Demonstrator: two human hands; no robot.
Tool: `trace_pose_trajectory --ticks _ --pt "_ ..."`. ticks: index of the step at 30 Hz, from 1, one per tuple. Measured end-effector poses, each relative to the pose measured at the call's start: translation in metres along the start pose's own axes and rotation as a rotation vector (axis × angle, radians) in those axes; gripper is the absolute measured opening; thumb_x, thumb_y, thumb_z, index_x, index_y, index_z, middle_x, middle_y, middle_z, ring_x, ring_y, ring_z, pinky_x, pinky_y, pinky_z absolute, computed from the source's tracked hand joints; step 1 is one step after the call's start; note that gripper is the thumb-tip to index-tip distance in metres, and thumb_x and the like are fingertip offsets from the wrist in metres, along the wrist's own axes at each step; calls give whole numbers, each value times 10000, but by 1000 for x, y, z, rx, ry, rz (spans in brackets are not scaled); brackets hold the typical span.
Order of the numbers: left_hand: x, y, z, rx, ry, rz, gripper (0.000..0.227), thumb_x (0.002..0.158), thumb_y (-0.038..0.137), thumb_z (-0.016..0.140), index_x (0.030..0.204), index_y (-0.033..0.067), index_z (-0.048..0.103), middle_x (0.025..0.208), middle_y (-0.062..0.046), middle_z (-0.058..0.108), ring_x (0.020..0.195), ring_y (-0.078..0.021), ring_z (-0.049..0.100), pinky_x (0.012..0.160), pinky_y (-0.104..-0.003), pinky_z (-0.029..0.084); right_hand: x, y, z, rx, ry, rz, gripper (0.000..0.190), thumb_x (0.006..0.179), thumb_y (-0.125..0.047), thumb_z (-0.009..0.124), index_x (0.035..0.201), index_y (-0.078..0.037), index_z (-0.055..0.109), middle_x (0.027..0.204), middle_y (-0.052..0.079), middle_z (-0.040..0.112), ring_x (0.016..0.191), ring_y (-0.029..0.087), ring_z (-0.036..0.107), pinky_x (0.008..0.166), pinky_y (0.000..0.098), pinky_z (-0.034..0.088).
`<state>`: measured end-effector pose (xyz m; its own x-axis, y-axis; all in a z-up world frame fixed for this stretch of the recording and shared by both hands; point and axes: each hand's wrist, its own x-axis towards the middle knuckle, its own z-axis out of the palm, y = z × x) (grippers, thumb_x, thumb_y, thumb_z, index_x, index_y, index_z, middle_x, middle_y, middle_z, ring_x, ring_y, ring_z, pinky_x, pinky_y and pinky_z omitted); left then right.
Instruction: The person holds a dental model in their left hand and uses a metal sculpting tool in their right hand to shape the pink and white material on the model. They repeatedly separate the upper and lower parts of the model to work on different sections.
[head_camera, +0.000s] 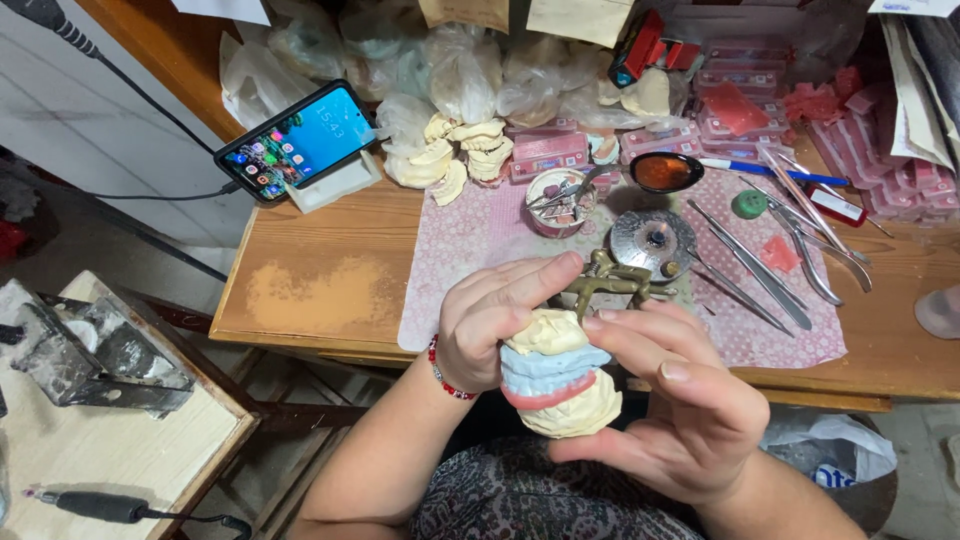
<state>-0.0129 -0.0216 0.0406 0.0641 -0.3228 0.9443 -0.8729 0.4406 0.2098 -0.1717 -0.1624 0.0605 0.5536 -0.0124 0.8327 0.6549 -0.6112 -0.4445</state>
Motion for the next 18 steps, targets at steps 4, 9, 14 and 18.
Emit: trace_pose_trajectory --ticks 4,9,14,18 --pt "4 4 -4 29 -25 -2 99 1148 127 386 1121 55 323 1295 -356 583 1090 -519 721 917 -616 669 -3 4 1 47 13 -5 956 741 -390 911 1455 -198 304 1271 250 689 1237 335 689 1150 502 474" --pt "9 5 -5 60 -46 24 121 1143 130 384 1090 33 334 1260 -357 602 1078 -534 723 904 -618 677 -9 8 1 87 50 14 939 687 -397 916 1371 -159 318 1246 276 684 1250 359 676 1234 525 428" --pt "5 5 -2 90 -28 34 186 1141 138 453 1253 61 327 1264 -346 615 1096 -507 733 904 -581 683 -11 9 7 331 113 125 890 668 -294 917 1338 -148 349 1255 295 668 1269 382 654 1231 543 429" --pt "-1 4 1 12 -21 -32 250 1142 178 488 1323 81 346 1270 -342 618 1127 -504 721 957 -594 664 -15 7 8 432 104 216 812 724 -238 892 1298 -117 330 1299 260 653 1319 380 617 1265 555 396"
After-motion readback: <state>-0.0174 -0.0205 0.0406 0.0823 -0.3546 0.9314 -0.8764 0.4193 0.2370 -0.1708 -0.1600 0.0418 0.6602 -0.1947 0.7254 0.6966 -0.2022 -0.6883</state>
